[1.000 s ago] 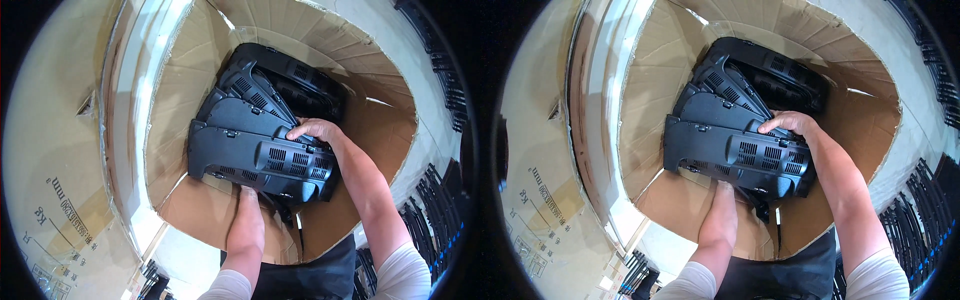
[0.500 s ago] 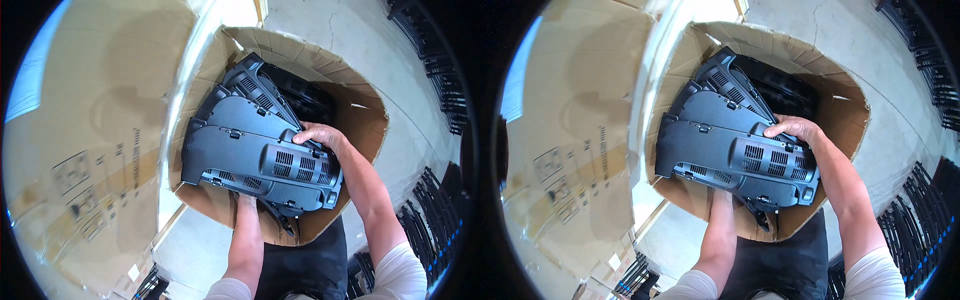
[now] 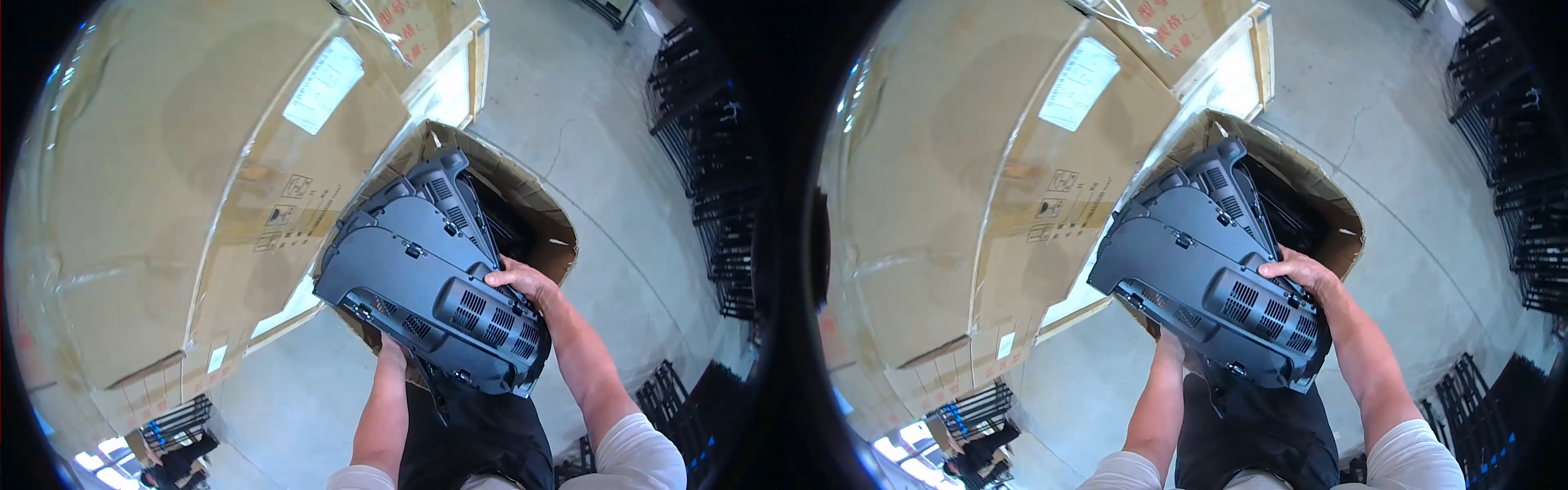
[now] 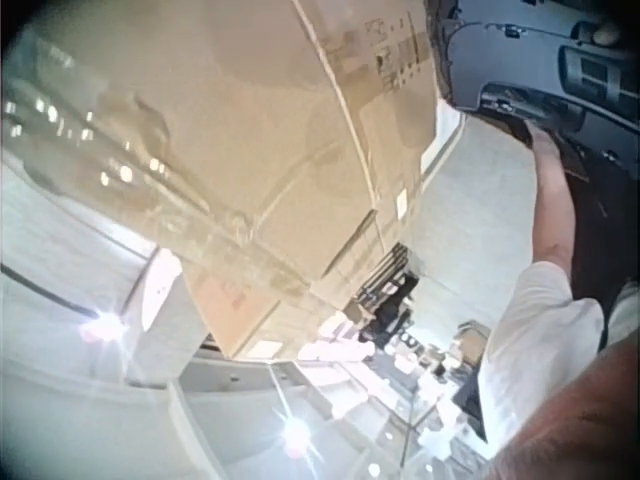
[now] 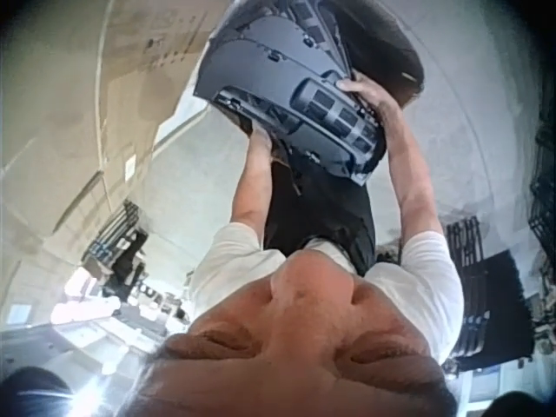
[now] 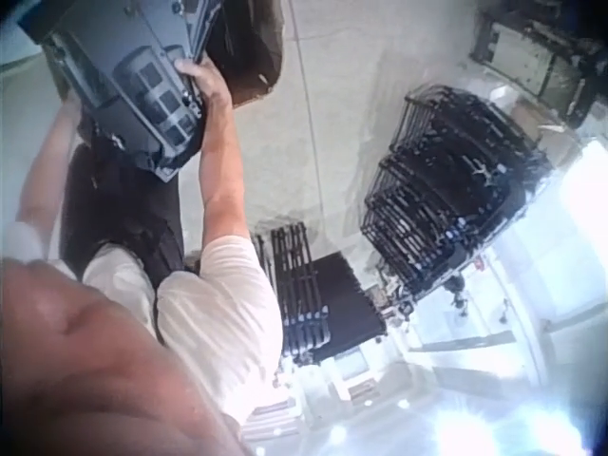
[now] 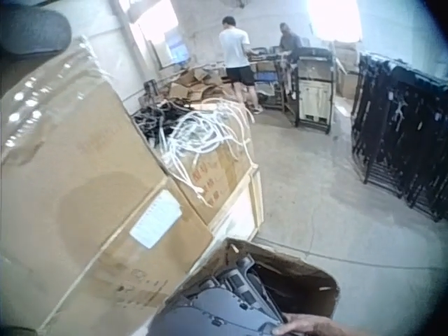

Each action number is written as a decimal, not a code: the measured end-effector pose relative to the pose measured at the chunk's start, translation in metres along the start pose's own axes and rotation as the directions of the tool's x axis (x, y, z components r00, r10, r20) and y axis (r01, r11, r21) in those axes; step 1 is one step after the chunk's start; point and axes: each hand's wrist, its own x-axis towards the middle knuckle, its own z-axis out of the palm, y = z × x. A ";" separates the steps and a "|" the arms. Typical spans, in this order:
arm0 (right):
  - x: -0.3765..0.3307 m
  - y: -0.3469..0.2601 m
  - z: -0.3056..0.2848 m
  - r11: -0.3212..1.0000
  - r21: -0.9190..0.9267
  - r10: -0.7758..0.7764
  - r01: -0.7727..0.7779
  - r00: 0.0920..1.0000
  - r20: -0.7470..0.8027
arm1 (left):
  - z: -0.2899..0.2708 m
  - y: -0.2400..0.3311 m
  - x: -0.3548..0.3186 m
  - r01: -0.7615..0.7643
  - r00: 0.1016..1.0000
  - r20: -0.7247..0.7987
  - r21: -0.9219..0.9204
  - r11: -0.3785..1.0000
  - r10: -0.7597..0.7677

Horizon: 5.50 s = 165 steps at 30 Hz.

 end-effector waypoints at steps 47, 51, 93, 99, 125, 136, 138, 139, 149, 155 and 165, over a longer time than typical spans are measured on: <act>-0.311 -0.697 -0.292 0.978 0.069 -0.189 0.196 0.978 -0.086 | 0.800 0.025 -0.178 -0.266 0.878 0.454 0.203 0.942 0.150; -0.259 -0.782 -0.249 0.945 -0.021 -0.325 0.327 0.944 0.048 | 0.828 0.111 -0.188 -0.385 0.787 0.543 0.062 0.921 0.292; 0.227 -0.805 0.657 0.801 -0.526 0.598 0.286 -0.319 0.735 | 0.460 0.502 -0.392 -0.871 -0.158 -0.977 0.207 0.445 0.146; 0.280 -0.830 0.689 0.806 -0.361 0.553 0.470 -0.375 0.744 | 0.474 0.506 -0.382 -0.939 -0.167 -0.982 0.186 0.290 0.091; 0.202 -0.871 0.719 -0.060 -0.138 0.807 0.989 0.130 0.577 | 0.487 0.435 -0.366 -0.760 -0.120 -0.960 0.253 0.599 0.252; 0.199 -0.868 0.722 0.024 -0.201 0.785 0.979 0.106 0.610 | 0.481 0.391 -0.363 -0.892 -0.179 -0.938 0.282 0.354 0.297; 0.204 -0.863 0.727 0.008 -0.128 0.761 0.992 0.077 0.645 | 0.477 0.386 -0.362 -0.905 -0.149 -0.932 0.263 0.334 0.330; 0.211 -0.864 0.727 -0.009 -0.059 0.737 0.998 0.047 0.674 | 0.485 0.394 -0.358 -0.874 -0.206 -0.924 0.322 0.365 0.322; 0.266 -0.837 0.714 0.116 -0.496 0.736 0.861 0.261 0.625 | 0.525 0.456 -0.373 -0.747 -0.270 -0.919 0.388 0.540 0.286; 0.348 -0.828 0.718 0.400 -0.580 0.658 0.710 0.217 0.721 | 0.539 0.460 -0.376 -0.733 -0.234 -0.928 0.364 0.575 0.290; 0.274 -0.801 0.684 0.477 -0.715 0.758 0.511 0.173 0.629 | 0.542 0.435 -0.389 -0.740 -0.201 -0.957 0.288 0.608 0.208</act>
